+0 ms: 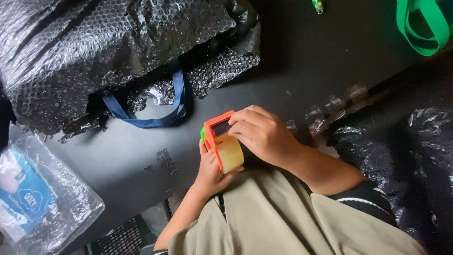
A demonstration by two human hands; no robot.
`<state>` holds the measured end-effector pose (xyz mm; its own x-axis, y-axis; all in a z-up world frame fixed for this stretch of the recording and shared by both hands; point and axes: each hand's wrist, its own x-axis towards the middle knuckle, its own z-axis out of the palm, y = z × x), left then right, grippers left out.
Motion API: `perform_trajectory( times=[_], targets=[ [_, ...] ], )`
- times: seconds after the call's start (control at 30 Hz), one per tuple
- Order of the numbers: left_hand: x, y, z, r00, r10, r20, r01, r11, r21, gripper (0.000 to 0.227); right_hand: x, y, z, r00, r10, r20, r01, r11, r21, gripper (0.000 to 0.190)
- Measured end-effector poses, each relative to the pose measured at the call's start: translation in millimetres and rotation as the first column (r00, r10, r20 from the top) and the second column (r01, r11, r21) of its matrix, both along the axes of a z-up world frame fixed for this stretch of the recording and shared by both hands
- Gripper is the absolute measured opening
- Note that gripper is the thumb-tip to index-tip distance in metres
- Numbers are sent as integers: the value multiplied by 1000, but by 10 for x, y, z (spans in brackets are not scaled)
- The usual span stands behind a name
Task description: The person wraps a blue tote bag in black bubble wrap on a table. They fold the bubble wrap around the bag, smooth the edges, and secure the package using a tape dispenser and clear packing tape.
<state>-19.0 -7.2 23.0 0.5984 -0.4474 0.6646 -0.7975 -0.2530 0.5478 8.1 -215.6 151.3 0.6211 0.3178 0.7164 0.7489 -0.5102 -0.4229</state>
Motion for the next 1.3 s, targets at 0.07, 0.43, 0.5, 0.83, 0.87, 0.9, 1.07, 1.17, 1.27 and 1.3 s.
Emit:
perform_trajectory(
  times=[0.07,0.43,0.5,0.83,0.87,0.9,1.07,1.17,1.27,1.3],
  targets=[
    [6,17,-132,1000,-3,-12,3,1000,-2,29,-65,27,-17,997,-69,44,70,997,-34,6],
    [17,-2,-81,999,17,36,-19,999,47,33,-260,52,106,962,-159,222,205,958,-202,11],
    [16,2,-108,999,21,48,-24,998,62,36,-282,60,104,960,-164,228,211,956,-202,12],
    [76,-4,105,1000,-16,25,16,1000,-5,31,-450,162,272,991,-10,134,18,998,-61,14],
    [86,44,-209,1000,1,22,-2,1000,28,37,-443,156,302,992,-3,125,7,999,-32,14],
    [68,38,-179,1000,0,24,-1,1000,26,37,-427,116,282,992,-4,128,9,999,-34,14],
    [45,-25,315,1000,-25,10,25,1000,-18,46,-370,-3,319,999,27,-18,-27,1000,-15,26],
    [27,31,-280,999,16,37,-15,1000,-22,57,-370,-11,527,993,95,-76,-97,995,-21,30],
    [123,3,312,999,-28,-23,26,995,-92,42,-480,-35,930,985,104,-135,-101,994,34,30],
    [122,4,274,999,-26,-20,24,995,-92,42,-415,-77,984,985,106,-133,-102,994,33,30]
  ],
)
